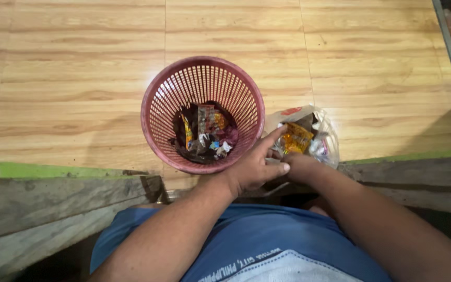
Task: The person transfers small snack packets from a pink plastic basket into a clear plastic bag. They handle the packets one at a time, picking them up from the basket and placing them into the bag until the basket is empty.
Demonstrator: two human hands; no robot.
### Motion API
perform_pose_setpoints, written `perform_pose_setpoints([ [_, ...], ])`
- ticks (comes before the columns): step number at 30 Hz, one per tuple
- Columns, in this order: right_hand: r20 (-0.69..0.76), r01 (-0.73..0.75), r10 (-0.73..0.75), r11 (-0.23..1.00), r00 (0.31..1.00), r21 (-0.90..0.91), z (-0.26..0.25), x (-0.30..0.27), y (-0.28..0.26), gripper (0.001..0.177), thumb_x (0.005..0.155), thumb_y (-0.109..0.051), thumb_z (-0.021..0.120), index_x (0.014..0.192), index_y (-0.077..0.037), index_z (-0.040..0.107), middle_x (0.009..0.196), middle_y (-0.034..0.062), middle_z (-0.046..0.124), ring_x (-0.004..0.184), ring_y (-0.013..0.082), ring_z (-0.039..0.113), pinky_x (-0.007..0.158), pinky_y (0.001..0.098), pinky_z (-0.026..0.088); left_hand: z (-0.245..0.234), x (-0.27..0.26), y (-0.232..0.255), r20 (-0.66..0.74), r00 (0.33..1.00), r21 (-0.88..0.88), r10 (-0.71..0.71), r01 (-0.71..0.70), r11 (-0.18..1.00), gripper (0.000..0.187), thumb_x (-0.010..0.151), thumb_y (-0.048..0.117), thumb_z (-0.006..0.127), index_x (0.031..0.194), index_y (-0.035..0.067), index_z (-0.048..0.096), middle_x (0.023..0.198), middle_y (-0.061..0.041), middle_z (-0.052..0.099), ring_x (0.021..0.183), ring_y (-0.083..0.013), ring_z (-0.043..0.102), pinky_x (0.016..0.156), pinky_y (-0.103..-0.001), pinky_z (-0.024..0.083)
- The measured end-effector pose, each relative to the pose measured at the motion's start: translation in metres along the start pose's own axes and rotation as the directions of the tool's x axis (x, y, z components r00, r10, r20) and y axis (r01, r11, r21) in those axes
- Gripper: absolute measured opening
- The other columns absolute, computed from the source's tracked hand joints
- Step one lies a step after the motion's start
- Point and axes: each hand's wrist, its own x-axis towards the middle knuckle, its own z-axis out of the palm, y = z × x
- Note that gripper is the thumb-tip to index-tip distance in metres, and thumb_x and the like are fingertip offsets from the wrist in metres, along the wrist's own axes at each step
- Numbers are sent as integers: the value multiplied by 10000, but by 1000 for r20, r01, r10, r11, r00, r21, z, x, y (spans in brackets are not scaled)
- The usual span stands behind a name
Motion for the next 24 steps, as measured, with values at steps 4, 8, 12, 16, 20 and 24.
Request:
perform_pose_setpoints([
  [4, -28, 81, -84, 992, 996, -92, 7, 8, 0, 320, 830, -304, 730, 1096, -135, 788, 1215, 152, 696, 1159, 343, 658, 970, 449, 521, 0, 1, 6, 8, 990, 138, 139, -138, 981, 947, 878, 154, 728, 1672, 134, 213, 1419, -203, 462, 1149, -232, 584, 953, -339, 559],
  [8, -25, -40, 41, 998, 999, 44, -18, -19, -12, 340, 802, -271, 763, 1126, -164, 768, 1103, 129, 762, 1044, 317, 727, 925, 423, 561, 4, -3, 10, -75, 989, 345, 129, -95, 934, 868, 869, 176, 733, 1619, 112, 300, 1405, -167, 463, 1135, -229, 620, 941, -331, 576],
  [12, -324, 27, 29, 985, 946, 168, -51, -34, 2, 350, 837, -161, 655, 1165, -190, 774, 1048, 179, 767, 962, 337, 747, 885, 437, 589, 6, -3, 14, -113, 986, 526, 120, -43, 849, 809, 859, 210, 732, 1579, 98, 382, 1258, -187, 588, 1060, -253, 653, 903, -339, 575],
  [16, -699, 28, -23, 1000, 715, -4, -70, -50, 25, 313, 909, -223, 703, 1202, -137, 767, 1184, 199, 723, 1136, 384, 660, 1044, 482, 491, 10, -8, 21, -106, 975, 616, 196, -90, 783, 768, 868, 204, 718, 1557, 68, 405, 1264, -199, 577, 1099, -271, 659, 924, -356, 585],
  [20, -889, -150, -56, 979, 454, -138, -76, -52, 32, 553, 742, -270, 760, 1279, -140, 732, 1373, 249, 602, 1235, 461, 598, 1001, 528, 473, 14, -15, 35, -95, 960, 816, 262, -76, 573, 755, 875, 214, 749, 1536, 41, 427, 1347, -267, 548, 1226, -392, 581, 1034, -423, 489],
  [24, -706, -293, 341, 936, 621, 194, -90, -44, 42, 705, 792, -241, 731, 1473, -161, 567, 1341, 302, 571, 1183, 490, 595, 926, 551, 507, 30, -22, 67, -188, 954, 929, 234, 96, 357, 707, 861, 249, 721, 1487, 63, 451, 1400, -252, 528, 1292, -400, 553, 1085, -434, 442],
])
